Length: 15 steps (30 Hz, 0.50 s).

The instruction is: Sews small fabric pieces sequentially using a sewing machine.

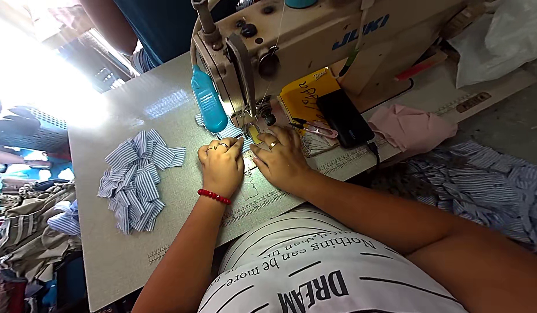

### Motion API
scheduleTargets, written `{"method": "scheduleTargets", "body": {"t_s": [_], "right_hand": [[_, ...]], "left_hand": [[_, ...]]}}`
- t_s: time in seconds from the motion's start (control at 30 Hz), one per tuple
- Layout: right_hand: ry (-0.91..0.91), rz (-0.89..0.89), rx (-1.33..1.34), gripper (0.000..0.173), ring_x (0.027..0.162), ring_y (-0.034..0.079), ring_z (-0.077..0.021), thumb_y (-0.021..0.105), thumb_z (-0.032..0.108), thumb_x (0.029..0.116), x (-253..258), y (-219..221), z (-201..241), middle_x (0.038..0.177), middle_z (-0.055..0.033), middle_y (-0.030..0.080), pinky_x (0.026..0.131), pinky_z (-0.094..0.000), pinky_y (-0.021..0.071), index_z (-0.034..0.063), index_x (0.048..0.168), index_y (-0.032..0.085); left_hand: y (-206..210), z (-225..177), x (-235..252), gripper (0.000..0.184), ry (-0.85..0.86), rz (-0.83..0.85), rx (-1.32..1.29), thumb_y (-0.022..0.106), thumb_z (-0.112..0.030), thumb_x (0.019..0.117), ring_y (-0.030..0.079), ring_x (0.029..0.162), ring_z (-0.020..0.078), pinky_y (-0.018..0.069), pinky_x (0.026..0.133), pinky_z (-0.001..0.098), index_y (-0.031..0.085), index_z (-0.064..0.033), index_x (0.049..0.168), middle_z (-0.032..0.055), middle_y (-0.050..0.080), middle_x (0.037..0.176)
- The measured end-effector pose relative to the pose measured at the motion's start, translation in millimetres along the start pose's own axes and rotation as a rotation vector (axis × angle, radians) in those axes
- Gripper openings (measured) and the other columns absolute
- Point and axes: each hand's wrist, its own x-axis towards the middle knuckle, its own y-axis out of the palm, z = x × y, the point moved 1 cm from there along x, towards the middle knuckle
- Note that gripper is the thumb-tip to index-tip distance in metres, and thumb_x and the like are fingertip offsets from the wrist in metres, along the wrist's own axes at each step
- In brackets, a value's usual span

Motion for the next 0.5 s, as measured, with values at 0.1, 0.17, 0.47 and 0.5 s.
{"method": "scheduleTargets", "body": {"t_s": [0.1, 0.17, 0.47, 0.5], "right_hand": [[0.02, 0.038, -0.013, 0.04, 0.146, 0.039, -0.0392, 0.047, 0.037, 0.1053, 1, -1, 2, 0.145, -0.0116, 0.059, 0.117, -0.0692, 0.0226, 0.0215, 0.135, 0.069], [0.025, 0.045, -0.028, 0.042, 0.147, 0.038, -0.0389, 0.045, 0.038, 0.1056, 2, 0, 3, 0.146, -0.0116, 0.058, 0.117, -0.0694, 0.0212, 0.0219, 0.137, 0.068], [0.061, 0.122, -0.043, 0.047, 0.151, 0.033, -0.0391, 0.04, 0.041, 0.1074, 4, 0, 4, 0.151, -0.0135, 0.053, 0.12, -0.0688, 0.0161, 0.0234, 0.147, 0.059], [0.057, 0.114, -0.042, 0.047, 0.15, 0.033, -0.0389, 0.041, 0.041, 0.1073, 4, 0, 3, 0.15, -0.0135, 0.054, 0.12, -0.0682, 0.0169, 0.0234, 0.146, 0.059]], "left_hand": [[0, 2, 3, 0.038, 0.0, 0.0, 0.004, 0.05, -0.012, 0.0966, 0.063, 0.113, 0.0317, 0.0385, 0.096, 0.0586, 0.074, -0.0149, 0.126, 0.009, 0.071, 0.122], [1, 4, 5, 0.039, 0.005, 0.0, 0.006, 0.049, -0.011, 0.0967, 0.062, 0.114, 0.0325, 0.0385, 0.095, 0.0591, 0.074, -0.0143, 0.126, 0.0096, 0.07, 0.123], [1, 10, 14, 0.04, -0.037, 0.021, 0.019, 0.048, -0.012, 0.0972, 0.062, 0.118, 0.0308, 0.0347, 0.102, 0.0607, 0.074, -0.0175, 0.128, 0.0073, 0.071, 0.126], [2, 11, 15, 0.041, -0.048, 0.026, 0.022, 0.047, -0.013, 0.0976, 0.062, 0.119, 0.0299, 0.0339, 0.104, 0.0604, 0.074, -0.0185, 0.128, 0.0065, 0.071, 0.126]]}}
